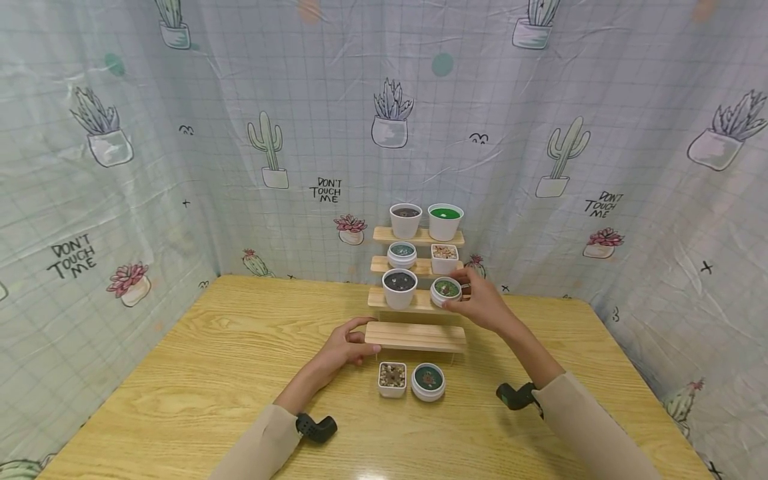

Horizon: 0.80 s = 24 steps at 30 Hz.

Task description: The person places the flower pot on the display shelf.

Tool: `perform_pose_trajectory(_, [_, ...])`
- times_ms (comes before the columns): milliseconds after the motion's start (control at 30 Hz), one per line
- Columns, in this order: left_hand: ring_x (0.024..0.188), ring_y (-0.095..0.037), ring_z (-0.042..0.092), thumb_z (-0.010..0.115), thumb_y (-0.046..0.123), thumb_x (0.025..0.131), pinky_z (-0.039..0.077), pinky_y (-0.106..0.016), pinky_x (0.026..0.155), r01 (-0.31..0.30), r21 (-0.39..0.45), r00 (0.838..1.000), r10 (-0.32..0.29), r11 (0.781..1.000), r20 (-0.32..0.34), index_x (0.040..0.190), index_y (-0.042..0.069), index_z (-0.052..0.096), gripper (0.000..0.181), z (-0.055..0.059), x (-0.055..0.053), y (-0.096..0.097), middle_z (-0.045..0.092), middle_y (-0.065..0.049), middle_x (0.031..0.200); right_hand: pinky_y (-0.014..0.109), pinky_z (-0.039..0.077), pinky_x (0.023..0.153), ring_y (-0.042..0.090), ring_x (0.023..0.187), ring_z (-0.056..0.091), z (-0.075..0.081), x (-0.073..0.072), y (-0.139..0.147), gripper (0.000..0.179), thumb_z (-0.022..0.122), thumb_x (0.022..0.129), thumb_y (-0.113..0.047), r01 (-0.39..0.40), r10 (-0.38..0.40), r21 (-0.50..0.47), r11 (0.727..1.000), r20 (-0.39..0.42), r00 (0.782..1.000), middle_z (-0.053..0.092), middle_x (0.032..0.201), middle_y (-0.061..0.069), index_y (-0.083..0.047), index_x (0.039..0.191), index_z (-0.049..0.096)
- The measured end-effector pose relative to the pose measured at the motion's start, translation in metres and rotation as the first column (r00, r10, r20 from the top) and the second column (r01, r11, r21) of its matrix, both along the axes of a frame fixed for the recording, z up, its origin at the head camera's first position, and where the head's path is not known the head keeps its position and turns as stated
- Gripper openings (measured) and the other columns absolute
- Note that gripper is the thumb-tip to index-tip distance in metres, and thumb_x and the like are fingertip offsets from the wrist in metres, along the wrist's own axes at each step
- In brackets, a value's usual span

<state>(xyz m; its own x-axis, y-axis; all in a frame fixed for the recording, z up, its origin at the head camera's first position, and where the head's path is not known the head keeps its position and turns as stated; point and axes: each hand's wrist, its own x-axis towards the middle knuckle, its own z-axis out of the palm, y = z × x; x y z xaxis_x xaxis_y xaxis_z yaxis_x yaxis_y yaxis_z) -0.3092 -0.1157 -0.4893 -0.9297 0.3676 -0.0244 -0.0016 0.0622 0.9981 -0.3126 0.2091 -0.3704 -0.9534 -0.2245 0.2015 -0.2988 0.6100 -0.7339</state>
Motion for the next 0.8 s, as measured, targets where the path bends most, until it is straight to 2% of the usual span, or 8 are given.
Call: perform_pose_trajectory(800, [0.07, -0.011, 0.054, 0.084, 0.015, 0.086, 0.048, -0.025, 0.062, 0.012, 0.009, 1.0, -0.012, 1.0, 0.001, 0.15, 0.018, 0.051, 0.072, -0.0009, -0.0016, -0.001, 0.069, 0.001, 0.086, 0.052, 0.052, 0.103, 0.04, 0.123, 0.062, -0.0024, 0.0006, -0.0005, 0.063, 0.08, 0.091, -0.022, 0.02, -0.02, -0.001, 1.0, -0.023, 1.0, 0.058, 0.139, 0.024, 0.002, 0.141, 0.05])
